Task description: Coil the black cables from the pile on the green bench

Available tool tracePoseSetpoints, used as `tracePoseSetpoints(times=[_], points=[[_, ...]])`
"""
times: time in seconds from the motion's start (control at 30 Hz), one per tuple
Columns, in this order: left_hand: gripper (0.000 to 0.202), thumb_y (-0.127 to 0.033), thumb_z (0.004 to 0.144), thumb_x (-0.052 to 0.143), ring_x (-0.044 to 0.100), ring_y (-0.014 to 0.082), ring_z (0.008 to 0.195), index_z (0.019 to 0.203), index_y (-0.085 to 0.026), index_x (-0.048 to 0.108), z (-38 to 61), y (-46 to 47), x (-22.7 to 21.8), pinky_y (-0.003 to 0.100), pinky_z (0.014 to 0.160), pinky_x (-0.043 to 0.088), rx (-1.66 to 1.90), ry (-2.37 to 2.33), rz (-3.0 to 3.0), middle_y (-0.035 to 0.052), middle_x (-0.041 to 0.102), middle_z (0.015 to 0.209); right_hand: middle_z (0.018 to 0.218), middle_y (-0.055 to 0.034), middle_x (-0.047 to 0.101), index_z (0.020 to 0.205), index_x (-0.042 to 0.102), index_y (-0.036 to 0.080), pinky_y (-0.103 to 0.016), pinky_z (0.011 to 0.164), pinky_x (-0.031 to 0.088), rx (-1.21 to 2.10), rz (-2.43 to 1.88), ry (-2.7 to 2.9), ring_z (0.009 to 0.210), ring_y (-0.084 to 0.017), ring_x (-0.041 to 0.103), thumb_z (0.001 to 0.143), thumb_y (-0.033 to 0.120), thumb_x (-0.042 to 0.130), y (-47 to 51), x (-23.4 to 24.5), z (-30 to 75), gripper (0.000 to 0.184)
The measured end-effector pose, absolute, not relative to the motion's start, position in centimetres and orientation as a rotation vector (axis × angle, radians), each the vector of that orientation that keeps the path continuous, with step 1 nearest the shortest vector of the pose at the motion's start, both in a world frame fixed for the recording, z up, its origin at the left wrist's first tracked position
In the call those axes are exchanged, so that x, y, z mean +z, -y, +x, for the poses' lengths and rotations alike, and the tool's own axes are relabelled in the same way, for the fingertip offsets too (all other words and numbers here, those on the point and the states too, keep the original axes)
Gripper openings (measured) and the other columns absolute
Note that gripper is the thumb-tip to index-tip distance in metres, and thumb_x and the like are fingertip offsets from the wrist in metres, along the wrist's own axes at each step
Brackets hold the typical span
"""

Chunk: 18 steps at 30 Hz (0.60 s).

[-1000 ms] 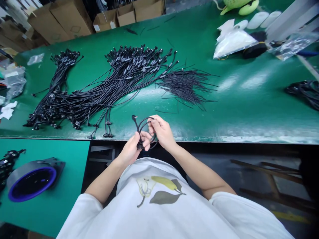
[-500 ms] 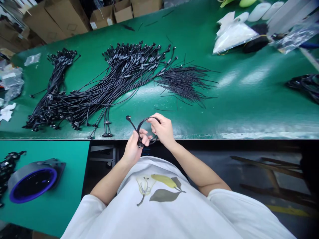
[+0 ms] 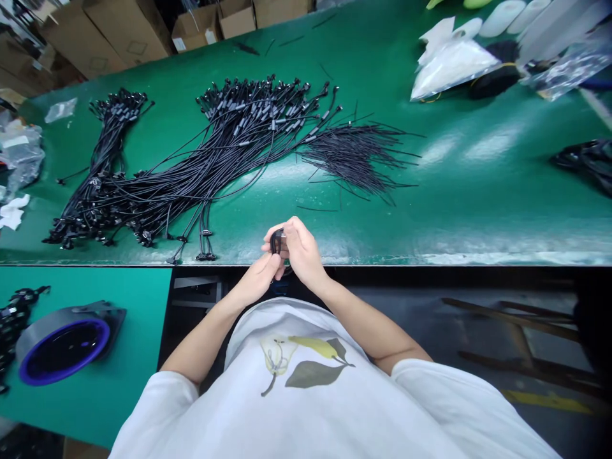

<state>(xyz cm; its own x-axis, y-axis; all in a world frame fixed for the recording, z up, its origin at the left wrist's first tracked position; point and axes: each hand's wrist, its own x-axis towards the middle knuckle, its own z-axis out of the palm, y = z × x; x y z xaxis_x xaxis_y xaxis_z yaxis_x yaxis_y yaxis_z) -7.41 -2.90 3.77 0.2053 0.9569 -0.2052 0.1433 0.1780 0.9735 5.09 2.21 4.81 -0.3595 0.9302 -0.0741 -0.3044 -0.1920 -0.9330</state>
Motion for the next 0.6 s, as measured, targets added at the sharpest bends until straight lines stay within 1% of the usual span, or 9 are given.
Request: tracePoseSetpoints(times=[0.07, 0.13, 0.2, 0.23, 0.3, 0.37, 0.47, 0.53, 0.6], points=[[0.051, -0.059, 0.092, 0.041, 0.049, 0.0173, 0.07, 0.074, -0.016, 0.059, -7.8, 2.5, 3.4, 0.03, 0.072, 0.04, 0.785, -1.222, 1.288, 0.003, 0.053, 0.069, 0.091, -0.0014, 0.063, 0.089, 0.043, 0.023, -0.018, 0.048, 0.047, 1.799, -0.887, 1.086, 0.071, -0.012, 0.063, 0.088, 0.067, 0.042, -2.1, 4.9, 5.3, 0.045], [0.049, -0.061, 0.088, 0.048, 0.053, 0.0179, 0.074, 0.08, -0.015, 0.064, -7.5, 2.4, 2.9, 0.031, 0.077, 0.041, 0.802, -1.193, 1.211, 0.0034, 0.056, 0.072, 0.089, -0.0003, 0.063, 0.088, 0.042, 0.023, -0.017, 0.044, 0.042, 1.833, -0.905, 1.074, 0.067, -0.01, 0.06, 0.088, 0.066, 0.041, -2.0, 5.1, 5.5, 0.043], [0.051, -0.063, 0.084, 0.055, 0.059, 0.0194, 0.082, 0.099, -0.016, 0.066, -6.5, 2.5, 2.4, 0.033, 0.084, 0.043, 0.85, -1.105, 1.017, 0.0041, 0.061, 0.079, 0.087, 0.0004, 0.062, 0.086, 0.043, 0.023, -0.018, 0.05, 0.044, 1.781, -0.901, 1.122, 0.067, -0.009, 0.059, 0.091, 0.063, 0.039, -1.9, 5.5, 5.7, 0.04], [0.054, -0.064, 0.082, 0.056, 0.061, 0.0202, 0.085, 0.11, -0.018, 0.063, -5.9, 2.7, 2.3, 0.034, 0.085, 0.044, 0.872, -1.051, 0.9, 0.0045, 0.063, 0.083, 0.086, 0.0007, 0.062, 0.086, 0.043, 0.023, -0.019, 0.056, 0.046, 1.73, -0.899, 1.163, 0.068, -0.009, 0.058, 0.093, 0.061, 0.038, -1.9, 5.6, 5.7, 0.039], [0.063, -0.066, 0.08, 0.058, 0.063, 0.0204, 0.084, 0.122, -0.02, 0.056, -4.8, 3.0, 2.4, 0.036, 0.081, 0.048, 0.886, -0.972, 0.709, 0.0047, 0.064, 0.085, 0.085, 0.0017, 0.061, 0.086, 0.042, 0.022, -0.021, 0.066, 0.048, 1.654, -0.896, 1.242, 0.068, -0.008, 0.057, 0.094, 0.058, 0.037, -2.0, 5.5, 5.7, 0.037], [0.061, -0.065, 0.078, 0.06, 0.062, 0.0171, 0.075, 0.116, -0.017, 0.057, -4.3, 3.4, 2.9, 0.032, 0.073, 0.05, 0.887, -0.953, 0.634, 0.0034, 0.062, 0.079, 0.084, 0.0024, 0.061, 0.088, 0.041, 0.023, -0.022, 0.067, 0.048, 1.689, -0.911, 1.282, 0.067, -0.008, 0.056, 0.095, 0.058, 0.033, -2.6, 5.2, 6.0, 0.037], [0.048, -0.059, 0.08, 0.063, 0.051, 0.0103, 0.058, 0.093, -0.013, 0.059, -4.8, 3.5, 4.1, 0.025, 0.059, 0.047, 0.848, -0.89, 0.598, -0.0021, 0.05, 0.064, 0.085, 0.0002, 0.062, 0.092, 0.043, 0.023, -0.027, 0.068, 0.051, 1.758, -0.921, 1.428, 0.071, -0.012, 0.06, 0.095, 0.059, 0.034, -3.8, 4.8, 7.3, 0.037], [0.041, -0.054, 0.082, 0.064, 0.044, 0.0082, 0.053, 0.086, -0.014, 0.056, -5.7, 3.5, 5.1, 0.022, 0.053, 0.042, 0.814, -0.842, 0.541, -0.0049, 0.042, 0.059, 0.095, -0.0046, 0.063, 0.098, 0.048, 0.022, -0.034, 0.079, 0.051, 1.51, -0.946, 1.61, 0.083, -0.016, 0.062, 0.095, 0.054, 0.04, -4.3, 5.1, 8.8, 0.033], [0.037, -0.051, 0.082, 0.066, 0.042, 0.0079, 0.053, 0.085, -0.016, 0.055, -6.4, 3.4, 5.9, 0.02, 0.05, 0.039, 0.792, -0.832, 0.5, -0.0054, 0.04, 0.059, 0.11, -0.0101, 0.06, 0.106, 0.053, 0.021, -0.042, 0.093, 0.047, 1.097, -0.96, 1.722, 0.101, -0.021, 0.061, 0.095, 0.048, 0.042, -4.3, 5.8, 10.3, 0.03]])
